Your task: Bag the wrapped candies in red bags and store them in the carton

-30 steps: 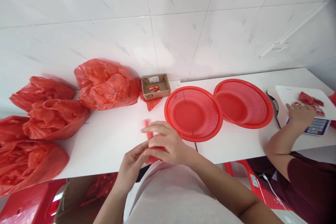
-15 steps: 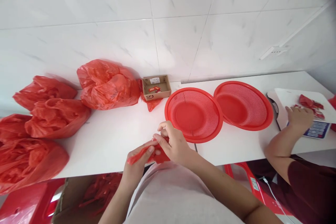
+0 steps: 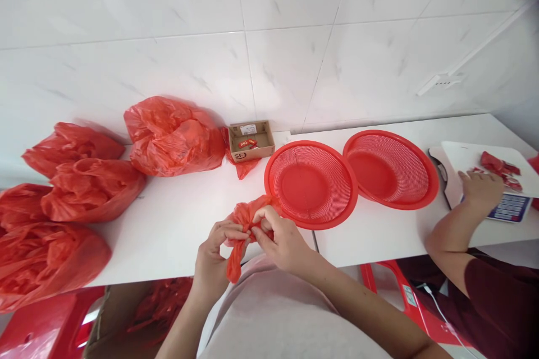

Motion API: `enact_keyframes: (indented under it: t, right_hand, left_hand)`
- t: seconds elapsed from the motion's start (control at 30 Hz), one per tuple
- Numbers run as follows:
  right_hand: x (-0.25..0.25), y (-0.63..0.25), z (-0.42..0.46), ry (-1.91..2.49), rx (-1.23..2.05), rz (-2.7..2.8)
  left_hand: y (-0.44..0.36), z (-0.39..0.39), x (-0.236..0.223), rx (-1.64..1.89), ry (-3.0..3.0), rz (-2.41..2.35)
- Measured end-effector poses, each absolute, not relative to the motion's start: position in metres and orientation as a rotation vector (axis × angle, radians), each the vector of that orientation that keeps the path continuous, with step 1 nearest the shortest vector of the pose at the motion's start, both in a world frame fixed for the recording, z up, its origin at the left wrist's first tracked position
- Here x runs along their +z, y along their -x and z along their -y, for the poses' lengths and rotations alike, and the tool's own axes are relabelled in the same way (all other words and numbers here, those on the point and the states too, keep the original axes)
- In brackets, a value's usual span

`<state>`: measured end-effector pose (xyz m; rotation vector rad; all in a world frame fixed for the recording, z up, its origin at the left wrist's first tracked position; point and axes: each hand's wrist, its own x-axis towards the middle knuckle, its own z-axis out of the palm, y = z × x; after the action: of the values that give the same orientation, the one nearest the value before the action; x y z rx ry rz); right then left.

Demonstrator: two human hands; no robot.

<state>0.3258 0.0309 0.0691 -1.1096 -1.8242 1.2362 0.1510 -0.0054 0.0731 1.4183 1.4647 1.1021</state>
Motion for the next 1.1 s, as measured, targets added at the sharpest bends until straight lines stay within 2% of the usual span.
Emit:
enact_keyframes:
  t: [0.13, 0.27, 0.5, 0.7, 0.93, 1.1]
  right_hand:
    - [0.07, -0.324, -0.035, 1.135, 1.105, 1.865]
    - [0.071, -0.322, -0.038, 0.939, 0.98, 1.908]
    - [0.07, -0.319, -0.034, 0.959, 1.09, 1.838]
    - [0.064, -0.312, -0.029, 1.088, 1.384, 1.733]
    - [0.058, -0.309, -0.032, 1.071, 1.776, 1.384]
    - [0.052, -0.31, -0.035, 0.983, 1.853, 1.337]
  left_hand:
    - [-0.147, 0.004, 0.073, 1.067, -1.415, -1.462]
    - [-0.147, 0.005, 0.076, 1.008, -1.371, -1.471]
    - [-0.151, 0.007, 0.062, 1.047, -1.333, -1.528]
    - [-0.152, 0.008, 0.048, 1.186, -1.558, -1.732]
    - [-0.156, 0.012, 0.042, 1.292, -1.574, -1.658]
    - [-0.158, 0.011, 0.051, 1.174, -1.545, -1.745]
